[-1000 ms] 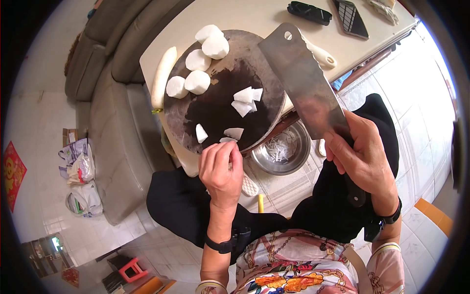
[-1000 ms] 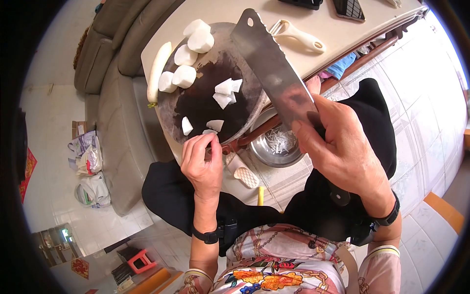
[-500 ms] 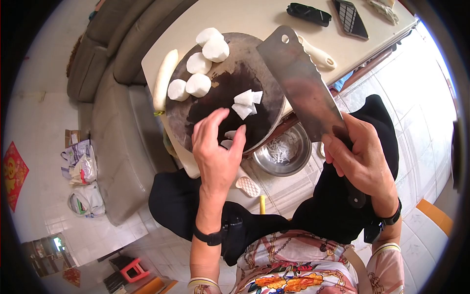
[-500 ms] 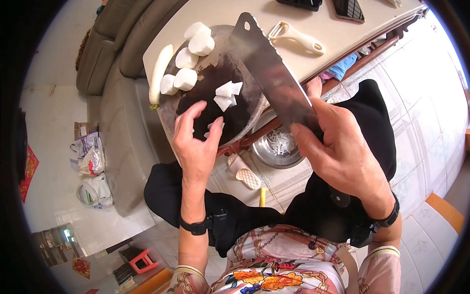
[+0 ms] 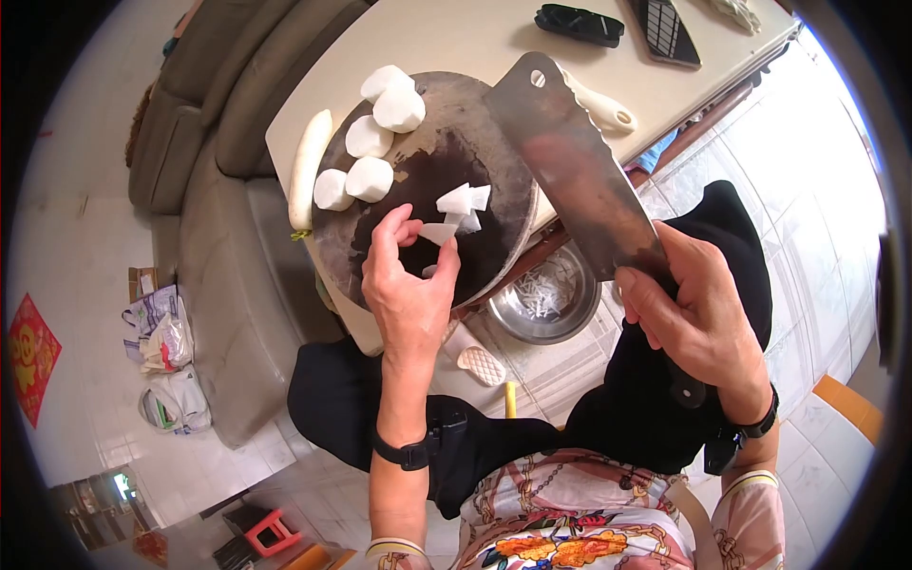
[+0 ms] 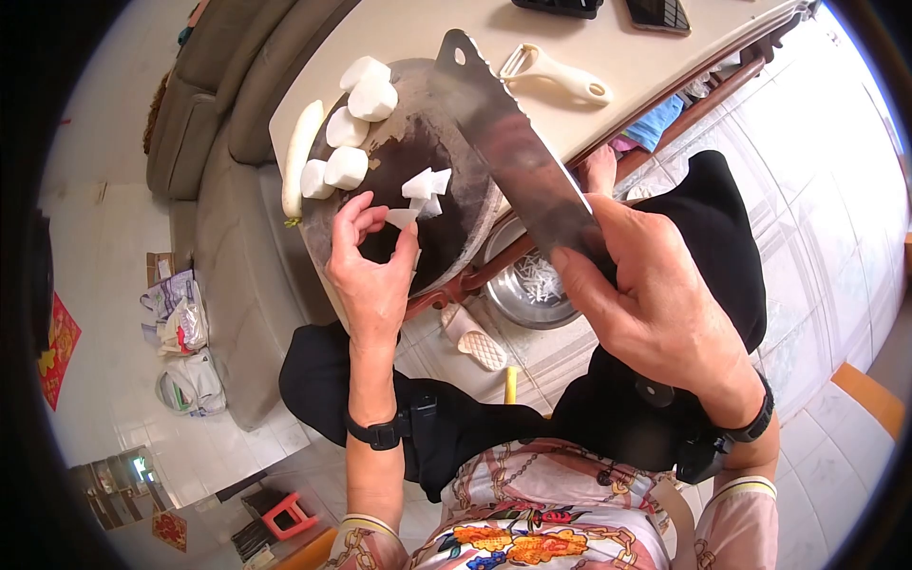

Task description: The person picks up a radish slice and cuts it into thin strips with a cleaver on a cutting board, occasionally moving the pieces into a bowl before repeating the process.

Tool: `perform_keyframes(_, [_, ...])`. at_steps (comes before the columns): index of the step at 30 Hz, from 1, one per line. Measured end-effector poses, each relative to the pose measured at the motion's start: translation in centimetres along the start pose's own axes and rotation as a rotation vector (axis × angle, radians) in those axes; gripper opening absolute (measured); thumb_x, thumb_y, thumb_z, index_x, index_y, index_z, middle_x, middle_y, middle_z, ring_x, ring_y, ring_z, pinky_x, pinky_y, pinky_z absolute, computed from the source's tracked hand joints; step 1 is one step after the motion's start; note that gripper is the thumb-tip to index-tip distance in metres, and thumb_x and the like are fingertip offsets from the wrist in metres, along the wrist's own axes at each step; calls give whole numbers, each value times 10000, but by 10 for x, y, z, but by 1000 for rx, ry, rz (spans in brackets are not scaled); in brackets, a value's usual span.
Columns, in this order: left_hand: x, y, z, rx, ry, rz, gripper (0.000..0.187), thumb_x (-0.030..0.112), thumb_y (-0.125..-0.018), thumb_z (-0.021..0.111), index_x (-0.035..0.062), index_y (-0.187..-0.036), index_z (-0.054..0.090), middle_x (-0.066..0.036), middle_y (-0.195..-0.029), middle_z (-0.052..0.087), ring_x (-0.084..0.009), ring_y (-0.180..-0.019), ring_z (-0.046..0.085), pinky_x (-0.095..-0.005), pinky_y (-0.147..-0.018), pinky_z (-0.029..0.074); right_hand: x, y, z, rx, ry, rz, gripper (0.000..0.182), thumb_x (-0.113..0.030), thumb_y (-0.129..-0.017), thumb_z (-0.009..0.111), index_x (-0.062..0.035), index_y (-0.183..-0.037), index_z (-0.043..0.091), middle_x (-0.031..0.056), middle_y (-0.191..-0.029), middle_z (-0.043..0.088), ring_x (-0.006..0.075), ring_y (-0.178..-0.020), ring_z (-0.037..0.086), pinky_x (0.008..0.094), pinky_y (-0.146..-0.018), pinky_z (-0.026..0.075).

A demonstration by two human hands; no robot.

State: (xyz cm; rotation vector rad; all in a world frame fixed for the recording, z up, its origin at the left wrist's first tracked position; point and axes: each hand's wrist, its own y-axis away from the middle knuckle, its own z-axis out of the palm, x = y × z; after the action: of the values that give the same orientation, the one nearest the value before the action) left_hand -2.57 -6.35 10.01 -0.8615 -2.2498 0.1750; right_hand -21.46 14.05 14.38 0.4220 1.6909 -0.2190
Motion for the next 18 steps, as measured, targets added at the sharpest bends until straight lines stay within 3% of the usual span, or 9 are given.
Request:
perform_keyframes(5, [-1, 10, -3, 19, 28, -23, 452, 42, -730, 813, 18, -1146, 637, -132, -981, 699, -284, -880, 659, -417, -811, 524, -4, -1, 3, 13, -21, 9, 146, -99, -966, 584, 45, -988, 589, 1, -673, 561, 31, -493, 464, 206, -435, 374])
perform_keyframes(7, [2, 11, -6, -13, -29, -26, 295, 40, -757, 810, 3, -1032, 708, -100, -998, 717, -190, -900, 671, -333, -852, 526, -13, -2, 5, 26, -62, 74, 148, -38, -915, 582, 96, -954, 532, 81, -613, 403, 137, -553, 350, 328, -518, 326])
perform_keyframes(11, [-8, 12, -3, 20, -29, 54, 194, 26, -742, 806, -13, -909, 714, -145, -976, 712, -288, -876, 689, -378, -799, 540, -8, -3, 6, 24, -52, 39, 146, -35, -915, 577, 96, -968, 540, 85, -606, 395, 143, -546, 348, 328, -514, 325])
perform_keyframes(13, [-8, 11, -6, 32, 70, -6, 169, 22, -753, 801, -14, -901, 726, -155, -980, 723, -288, -878, 704, -358, -803, 545, -3, -3, 4, -23, 19, 16, 163, -113, -964, 584, 39, -1022, 602, -6, -676, 559, 32, -497, 469, 204, -441, 377])
perform_keyframes(18, [-10, 10, -10, -22, 71, -4, 187, 13, -762, 797, -20, -934, 730, -154, -972, 724, -261, -864, 708, -342, -796, 544, -5, -3, 4, -31, 36, 39, 222, -96, -951, 573, 53, -1112, 603, -10, -674, 554, 34, -508, 460, 208, -460, 376])
